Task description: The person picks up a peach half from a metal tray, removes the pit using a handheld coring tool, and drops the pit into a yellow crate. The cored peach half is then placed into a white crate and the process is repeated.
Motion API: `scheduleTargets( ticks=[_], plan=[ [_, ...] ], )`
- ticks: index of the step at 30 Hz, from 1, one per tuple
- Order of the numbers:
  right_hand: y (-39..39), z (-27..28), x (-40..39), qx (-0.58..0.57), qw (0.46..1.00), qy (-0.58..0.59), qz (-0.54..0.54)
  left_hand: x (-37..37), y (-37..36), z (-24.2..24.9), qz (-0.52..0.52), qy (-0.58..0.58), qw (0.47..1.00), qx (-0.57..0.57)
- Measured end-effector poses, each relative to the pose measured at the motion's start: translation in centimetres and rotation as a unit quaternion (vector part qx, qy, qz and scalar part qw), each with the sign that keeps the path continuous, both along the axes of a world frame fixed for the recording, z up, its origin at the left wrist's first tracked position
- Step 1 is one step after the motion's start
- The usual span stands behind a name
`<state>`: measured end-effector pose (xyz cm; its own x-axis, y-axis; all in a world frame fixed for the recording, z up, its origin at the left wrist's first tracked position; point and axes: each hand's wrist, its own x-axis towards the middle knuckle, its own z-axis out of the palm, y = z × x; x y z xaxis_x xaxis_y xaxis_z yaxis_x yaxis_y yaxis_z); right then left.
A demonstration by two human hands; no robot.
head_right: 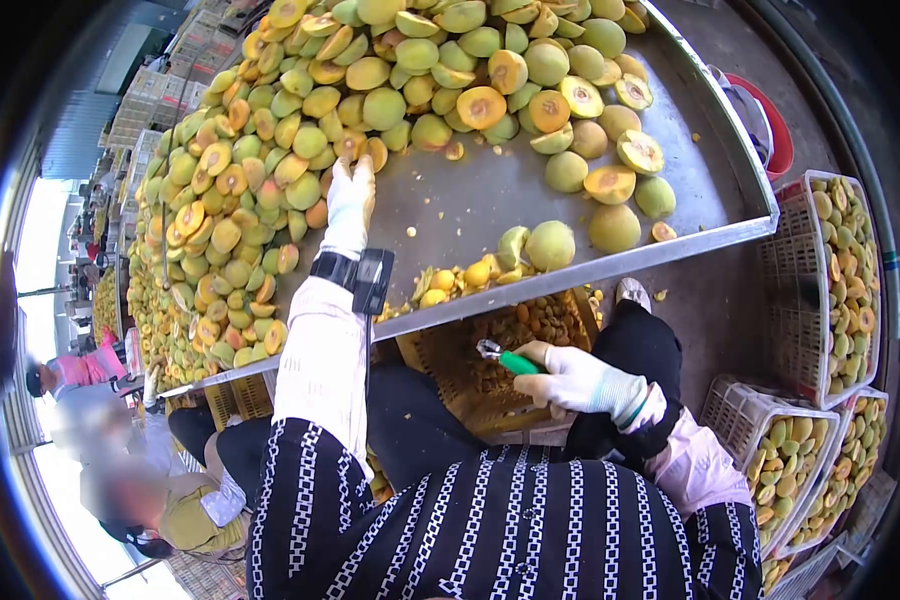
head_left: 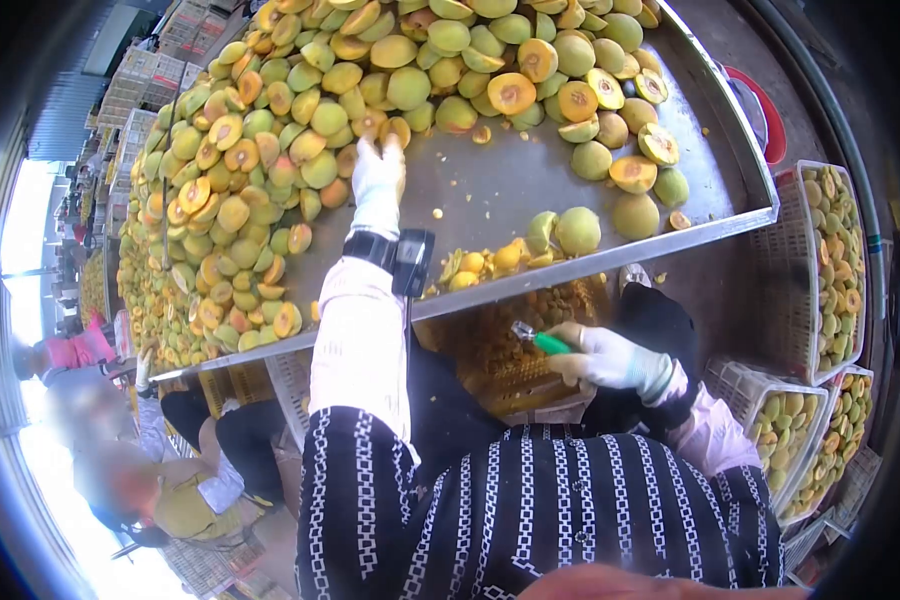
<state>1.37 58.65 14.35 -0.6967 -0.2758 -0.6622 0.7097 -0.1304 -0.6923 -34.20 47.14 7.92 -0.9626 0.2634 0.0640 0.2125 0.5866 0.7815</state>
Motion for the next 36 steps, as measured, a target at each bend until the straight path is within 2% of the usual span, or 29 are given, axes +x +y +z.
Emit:
scheduleTargets(
  ticks=[3, 4, 8, 9, 10, 11, 12, 14, 16, 18, 20, 22, 23, 24, 26, 30, 31, 32, 33, 36],
  plan=[
    [0.9, 0.6, -0.8, 0.016, 1.000, -0.004, 0.011, -1.5, 2.4, -0.8, 0.028, 0.054, 0.970, -0.235],
    [1.0, 0.5, -0.9, 0.011, 1.000, -0.010, 0.006, -1.4, 3.1, -0.9, 0.053, 0.080, 0.958, -0.272],
    [1.4, 0.4, -0.7, 0.008, 1.000, 0.007, 0.024, -1.2, 2.5, -1.6, 0.020, 0.095, 0.968, -0.230],
    [1.2, 0.4, -0.6, 0.015, 1.000, 0.014, 0.009, -0.6, 2.0, -1.9, 0.017, -0.038, 0.998, -0.043],
    [0.9, 0.4, -0.4, 0.022, 1.000, 0.020, -0.005, 0.3, 1.6, -1.6, 0.015, -0.169, 0.975, 0.146],
    [0.6, -0.1, -0.1, 0.039, 0.999, 0.036, -0.005, 1.9, 1.0, -0.5, 0.058, -0.253, 0.928, 0.266],
    [0.4, 0.2, 0.1, 0.035, 0.999, 0.035, -0.019, 2.5, -0.2, -0.7, 0.044, -0.316, 0.861, 0.397],
    [-0.3, -0.4, 0.4, 0.052, 0.993, 0.098, -0.026, 5.8, -3.0, 1.4, -0.044, -0.424, 0.718, 0.550],
    [-0.7, 0.6, 1.0, 0.008, 0.998, 0.051, -0.039, 9.7, -5.2, 3.7, -0.034, -0.418, 0.718, 0.555],
    [-1.8, -2.0, 2.2, 0.014, 0.982, 0.170, -0.079, 13.9, -7.6, 6.1, -0.092, -0.493, 0.585, 0.638],
    [-2.5, -1.8, 2.7, 0.104, 0.973, 0.192, -0.074, 17.8, -9.5, 7.0, -0.088, -0.480, 0.584, 0.649],
    [-3.5, -0.6, 3.4, 0.200, 0.949, 0.232, -0.077, 20.8, -11.3, 7.2, -0.138, -0.457, 0.581, 0.660],
    [-4.7, -1.0, 3.7, 0.242, 0.909, 0.320, -0.116, 22.1, -12.3, 7.2, -0.145, -0.439, 0.601, 0.652],
    [-5.8, -0.4, 4.0, 0.244, 0.909, 0.318, -0.112, 23.3, -13.0, 7.1, -0.149, -0.410, 0.628, 0.645],
    [-8.1, 2.1, 4.6, 0.352, 0.806, 0.464, -0.105, 25.2, -14.1, 7.2, -0.165, -0.409, 0.617, 0.652],
    [-11.0, 6.4, 5.3, 0.481, 0.703, 0.523, -0.020, 29.1, -14.3, 9.0, -0.099, -0.410, 0.620, 0.662],
    [-11.4, 6.4, 5.3, 0.508, 0.676, 0.534, -0.018, 29.8, -13.9, 9.5, -0.073, -0.342, 0.691, 0.632],
    [-11.8, 6.7, 5.5, 0.512, 0.673, 0.533, -0.016, 30.6, -13.5, 9.6, -0.047, -0.270, 0.754, 0.596],
    [-12.0, 7.1, 5.6, 0.547, 0.655, 0.520, 0.003, 31.4, -13.0, 8.6, -0.083, 0.000, 0.916, 0.392],
    [-12.6, 7.8, 5.7, 0.587, 0.622, 0.518, 0.013, 31.5, -14.1, 9.6, -0.148, 0.010, 0.913, 0.379]
  ],
)
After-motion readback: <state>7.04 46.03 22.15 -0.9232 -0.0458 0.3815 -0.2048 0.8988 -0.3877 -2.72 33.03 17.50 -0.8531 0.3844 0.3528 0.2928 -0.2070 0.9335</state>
